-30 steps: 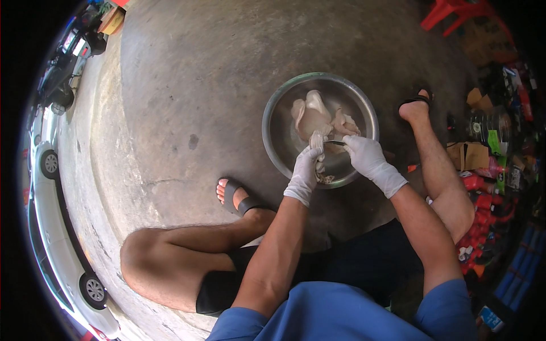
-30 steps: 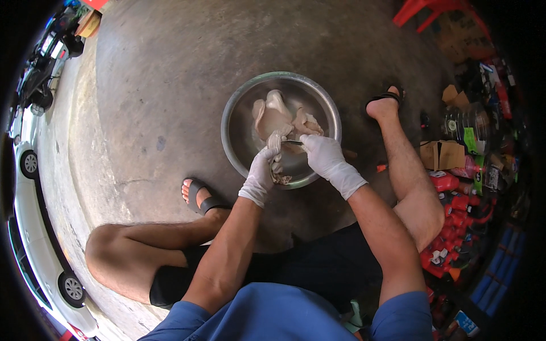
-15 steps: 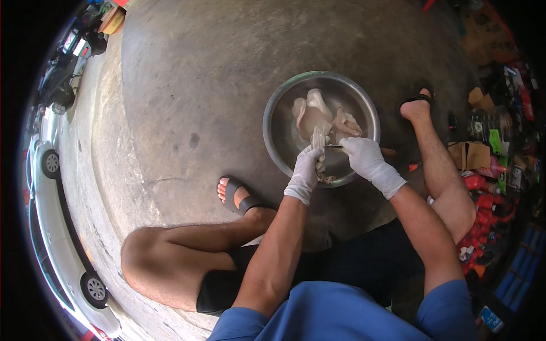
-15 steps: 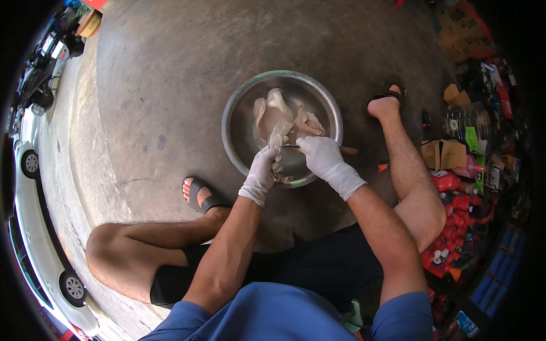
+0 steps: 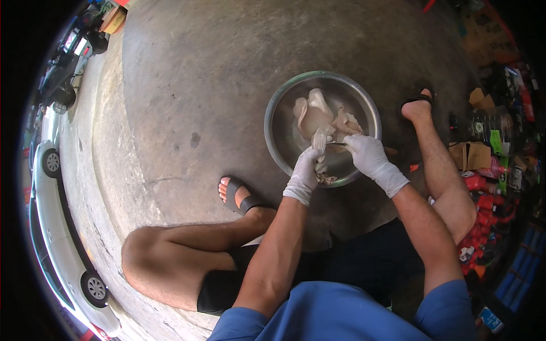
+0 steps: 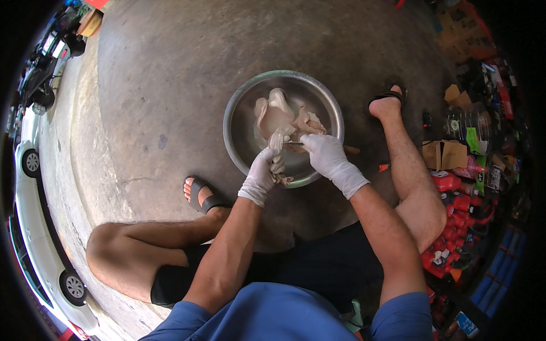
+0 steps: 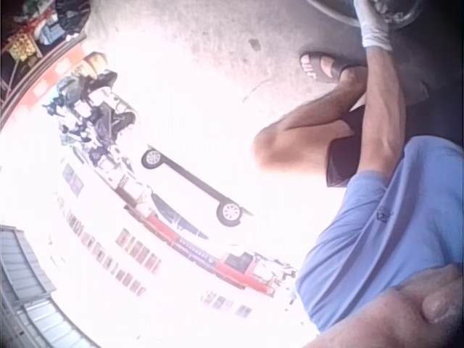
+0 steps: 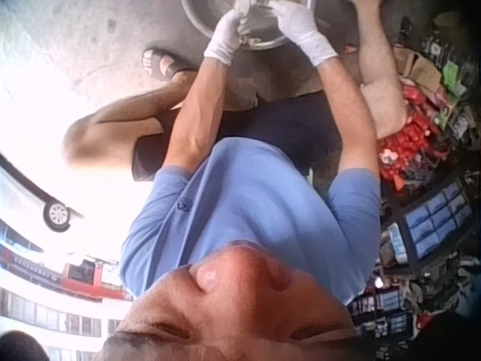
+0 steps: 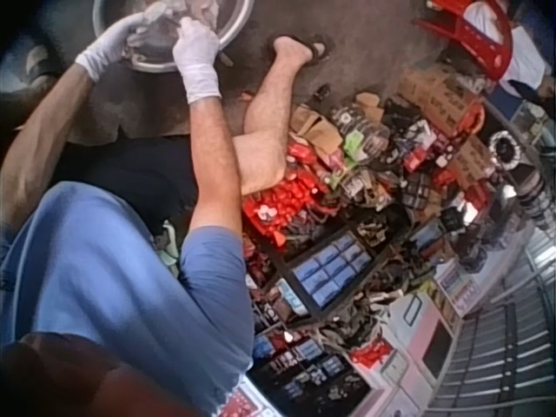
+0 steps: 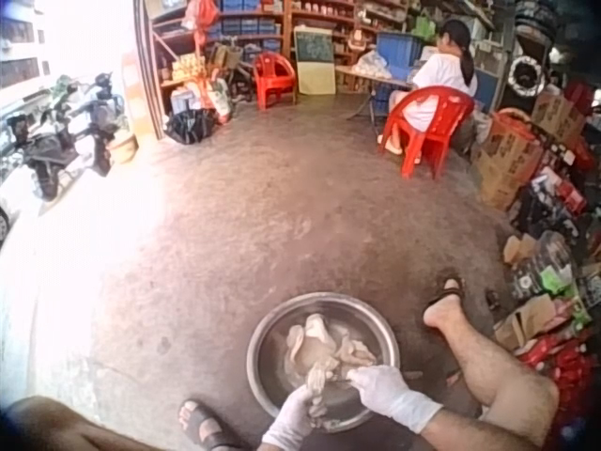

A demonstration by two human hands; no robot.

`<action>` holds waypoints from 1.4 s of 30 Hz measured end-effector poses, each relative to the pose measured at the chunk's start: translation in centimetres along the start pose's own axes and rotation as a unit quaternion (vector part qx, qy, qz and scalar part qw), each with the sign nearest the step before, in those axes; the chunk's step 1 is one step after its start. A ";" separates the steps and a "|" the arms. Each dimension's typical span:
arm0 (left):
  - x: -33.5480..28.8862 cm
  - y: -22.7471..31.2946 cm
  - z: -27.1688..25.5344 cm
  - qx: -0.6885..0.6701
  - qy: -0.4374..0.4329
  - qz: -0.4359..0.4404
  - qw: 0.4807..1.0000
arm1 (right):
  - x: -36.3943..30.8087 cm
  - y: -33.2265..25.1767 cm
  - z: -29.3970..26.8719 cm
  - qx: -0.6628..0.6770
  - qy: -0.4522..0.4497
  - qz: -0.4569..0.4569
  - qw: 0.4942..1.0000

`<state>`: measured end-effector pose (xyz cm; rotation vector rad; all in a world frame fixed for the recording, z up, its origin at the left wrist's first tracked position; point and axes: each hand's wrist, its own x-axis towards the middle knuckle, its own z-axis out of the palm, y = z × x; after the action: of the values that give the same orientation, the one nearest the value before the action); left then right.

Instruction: The person cleans and cuts pieces of tripe by hand in a metal bowl.

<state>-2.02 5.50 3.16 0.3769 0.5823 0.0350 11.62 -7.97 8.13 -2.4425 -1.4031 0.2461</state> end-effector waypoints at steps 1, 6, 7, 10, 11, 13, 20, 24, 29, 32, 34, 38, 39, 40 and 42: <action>-0.2 0.2 0.1 -0.003 -0.004 -0.004 1.000 | 0.1 -0.3 -0.2 0.012 -0.020 -0.016 1.000; 0.3 -0.2 -0.3 -0.020 -0.016 -0.011 1.000 | 0.1 0.4 0.2 0.009 0.013 -0.021 1.000; 0.2 -0.1 -0.3 -0.023 -0.025 -0.013 0.999 | 0.0 0.3 0.0 0.015 0.004 -0.021 1.000; 0.0 0.2 -0.4 -0.035 -0.033 -0.016 0.999 | 0.1 -0.4 -0.4 0.026 -0.023 -0.023 0.999; -0.1 0.2 -0.4 -0.035 -0.032 -0.016 0.999 | 0.2 -0.6 -0.4 0.032 -0.041 -0.025 0.998; -0.1 -0.1 -0.1 -0.040 -0.008 -0.033 0.999 | 0.1 0.1 0.1 0.027 -0.009 -0.018 0.999; 0.0 0.0 -0.5 -0.065 -0.035 -0.025 0.997 | 0.0 -0.4 0.2 0.053 -0.022 -0.015 0.998; 0.2 -0.2 -0.4 -0.082 -0.031 -0.033 0.996 | -0.1 0.5 0.7 0.030 0.053 -0.003 0.998; -0.1 0.1 -0.3 -0.070 -0.034 -0.027 0.997 | 0.1 -0.1 0.2 0.044 -0.012 0.003 0.999; 0.1 -0.1 -0.1 -0.080 -0.030 -0.026 0.996 | -0.3 0.9 0.9 0.020 0.032 0.012 0.999; -0.1 0.1 -0.3 -0.080 -0.025 -0.025 0.996 | -0.2 0.3 0.4 0.040 0.008 -0.002 0.999; -0.1 0.1 -0.3 -0.084 -0.020 -0.029 0.996 | 0.0 -0.3 0.1 0.061 -0.024 0.001 0.998; 0.0 0.0 -0.3 -0.095 -0.025 -0.029 0.995 | 0.0 -0.1 0.2 0.061 -0.023 0.001 0.998; 0.1 -0.1 -0.2 -0.106 -0.030 -0.029 0.993 | -0.1 0.2 0.4 0.061 0.012 -0.003 0.998; 0.0 0.0 -0.3 -0.108 -0.039 -0.029 0.993 | -0.1 0.2 0.4 0.062 0.048 -0.007 0.997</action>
<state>-2.17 5.55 2.95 0.1504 0.5063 0.0280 11.61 -8.10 7.67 -2.3109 -1.3237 0.2049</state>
